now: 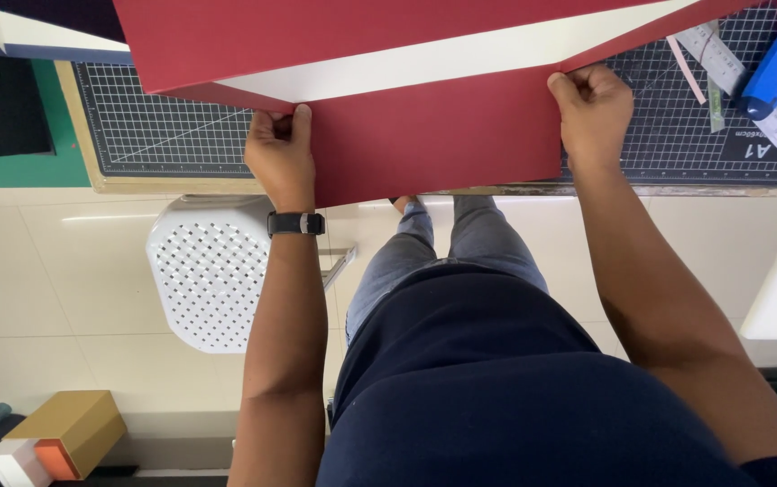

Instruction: The person measures and cuts a red cardstock piece to fit the side of a white paper box, then applies glue to the box edge and adheres the red piece. They smooth the seam with a white tool to secure the attachment.

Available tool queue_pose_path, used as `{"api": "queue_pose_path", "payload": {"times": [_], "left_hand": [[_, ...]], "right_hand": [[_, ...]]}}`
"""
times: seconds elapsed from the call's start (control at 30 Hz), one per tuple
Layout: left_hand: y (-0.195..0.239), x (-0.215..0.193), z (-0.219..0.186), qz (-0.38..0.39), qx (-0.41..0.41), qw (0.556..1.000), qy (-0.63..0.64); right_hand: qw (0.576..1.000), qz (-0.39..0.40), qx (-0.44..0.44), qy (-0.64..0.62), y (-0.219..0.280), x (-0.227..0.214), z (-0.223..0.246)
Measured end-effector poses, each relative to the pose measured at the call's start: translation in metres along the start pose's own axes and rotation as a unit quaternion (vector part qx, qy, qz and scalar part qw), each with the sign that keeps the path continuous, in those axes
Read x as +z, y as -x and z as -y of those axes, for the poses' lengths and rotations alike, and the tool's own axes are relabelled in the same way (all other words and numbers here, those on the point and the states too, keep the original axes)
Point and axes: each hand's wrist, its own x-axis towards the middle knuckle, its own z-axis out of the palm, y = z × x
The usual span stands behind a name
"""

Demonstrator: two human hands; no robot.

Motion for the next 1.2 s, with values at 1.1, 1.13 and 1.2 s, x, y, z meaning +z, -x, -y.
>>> {"api": "queue_pose_path", "payload": {"times": [1.1,1.13,1.2], "left_hand": [[0.004,-0.001,-0.005,-0.012,0.031,0.999,-0.04],[0.005,0.0,-0.007,-0.017,0.031,0.999,-0.042],[0.007,-0.002,-0.009,-0.017,0.056,0.998,-0.022]], "right_hand": [[0.982,-0.018,-0.094,0.165,-0.014,-0.001,-0.016],[0.982,-0.015,-0.096,0.163,-0.014,-0.003,-0.017],[0.962,-0.049,-0.138,0.232,-0.014,-0.003,-0.019]]}}
